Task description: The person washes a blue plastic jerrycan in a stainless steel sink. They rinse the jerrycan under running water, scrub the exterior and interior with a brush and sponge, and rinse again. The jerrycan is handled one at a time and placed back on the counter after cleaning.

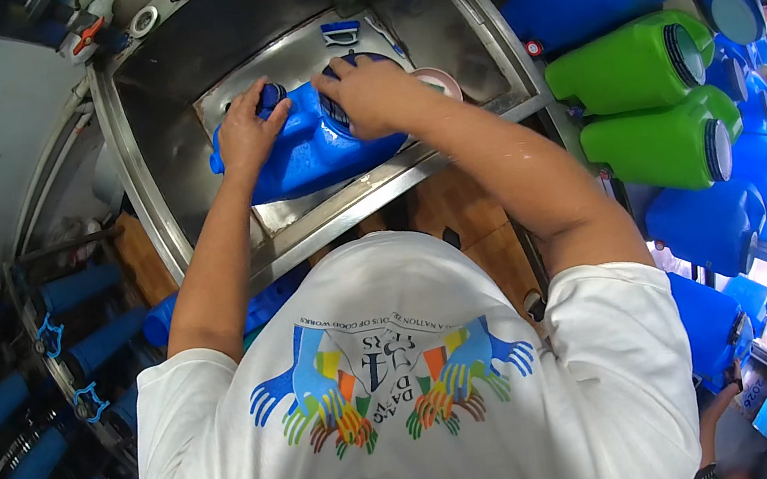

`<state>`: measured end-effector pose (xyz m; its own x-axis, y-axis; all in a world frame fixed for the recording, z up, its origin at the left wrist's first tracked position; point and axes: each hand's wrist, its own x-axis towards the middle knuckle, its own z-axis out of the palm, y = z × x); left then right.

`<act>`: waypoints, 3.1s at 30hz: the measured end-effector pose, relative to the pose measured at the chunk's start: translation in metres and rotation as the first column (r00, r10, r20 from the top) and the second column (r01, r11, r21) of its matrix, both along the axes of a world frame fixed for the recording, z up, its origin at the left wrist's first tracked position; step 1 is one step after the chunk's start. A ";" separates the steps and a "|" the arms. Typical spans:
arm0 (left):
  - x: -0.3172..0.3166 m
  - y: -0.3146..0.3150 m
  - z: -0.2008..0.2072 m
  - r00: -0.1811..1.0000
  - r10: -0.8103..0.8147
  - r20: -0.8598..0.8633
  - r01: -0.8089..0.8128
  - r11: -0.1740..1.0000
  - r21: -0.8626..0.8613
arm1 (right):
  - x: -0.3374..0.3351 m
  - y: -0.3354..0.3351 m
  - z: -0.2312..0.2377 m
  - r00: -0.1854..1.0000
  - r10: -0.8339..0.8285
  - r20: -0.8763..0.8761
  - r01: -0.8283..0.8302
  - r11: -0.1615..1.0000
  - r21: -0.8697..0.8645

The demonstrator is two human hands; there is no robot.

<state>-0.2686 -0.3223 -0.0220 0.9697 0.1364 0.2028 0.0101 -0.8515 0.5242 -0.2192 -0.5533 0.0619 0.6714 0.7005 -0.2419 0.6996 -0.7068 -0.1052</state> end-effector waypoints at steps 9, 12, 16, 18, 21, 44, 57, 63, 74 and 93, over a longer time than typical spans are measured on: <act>0.016 -0.004 0.015 0.998 0.005 -0.067 -0.023 0.963 -0.269 | 0.080 -0.075 0.004 0.846 -0.511 -0.150 0.477 0.601 0.641; 0.029 -0.027 0.039 0.982 -0.092 0.168 0.159 0.879 -0.449 | 0.061 -0.065 -0.024 0.805 -0.495 -0.327 0.575 0.515 0.636; 0.050 -0.054 0.064 0.890 -0.358 0.281 0.391 0.917 -0.072 | 0.058 -0.044 -0.041 0.717 -0.161 -0.678 0.656 0.483 0.580; 0.050 -0.049 0.066 0.935 -0.272 0.227 0.301 0.947 -0.108 | 0.076 -0.039 -0.041 0.522 -0.135 -0.843 0.812 0.382 0.441; 0.035 -0.019 0.057 0.913 -0.397 0.098 0.391 0.918 0.070 | 0.124 -0.037 -0.045 0.388 -0.149 -0.910 0.909 0.223 0.351; 0.024 0.045 0.010 0.859 0.304 -0.412 -0.227 0.947 0.227 | 0.257 -0.066 -0.199 0.643 -0.351 -0.681 0.067 0.912 -0.406; 0.024 0.057 0.001 0.942 0.144 -0.304 -0.053 0.955 0.290 | 0.283 -0.062 -0.383 0.782 -0.492 -0.384 0.414 0.869 -0.270; 0.026 0.057 -0.003 0.945 0.124 -0.301 -0.038 0.960 0.276 | 0.288 -0.035 -0.441 0.632 -0.689 -0.354 0.641 0.722 -0.261; 0.011 0.036 -0.002 0.930 0.151 -0.334 -0.051 0.956 0.288 | 0.278 -0.033 -0.467 0.617 -0.746 -0.251 0.726 0.662 -0.185; -0.005 0.009 -0.009 0.914 0.363 -0.179 -0.271 0.877 0.397 | 0.182 -0.116 -0.221 0.887 -0.224 -0.404 0.059 0.922 -0.382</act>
<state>-0.2736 -0.3135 -0.0306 0.9107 0.4081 0.0636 0.3976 -0.9079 0.1325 -0.0375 -0.6694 -0.1589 0.5261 0.4196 -0.7397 0.5309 -0.8415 -0.0998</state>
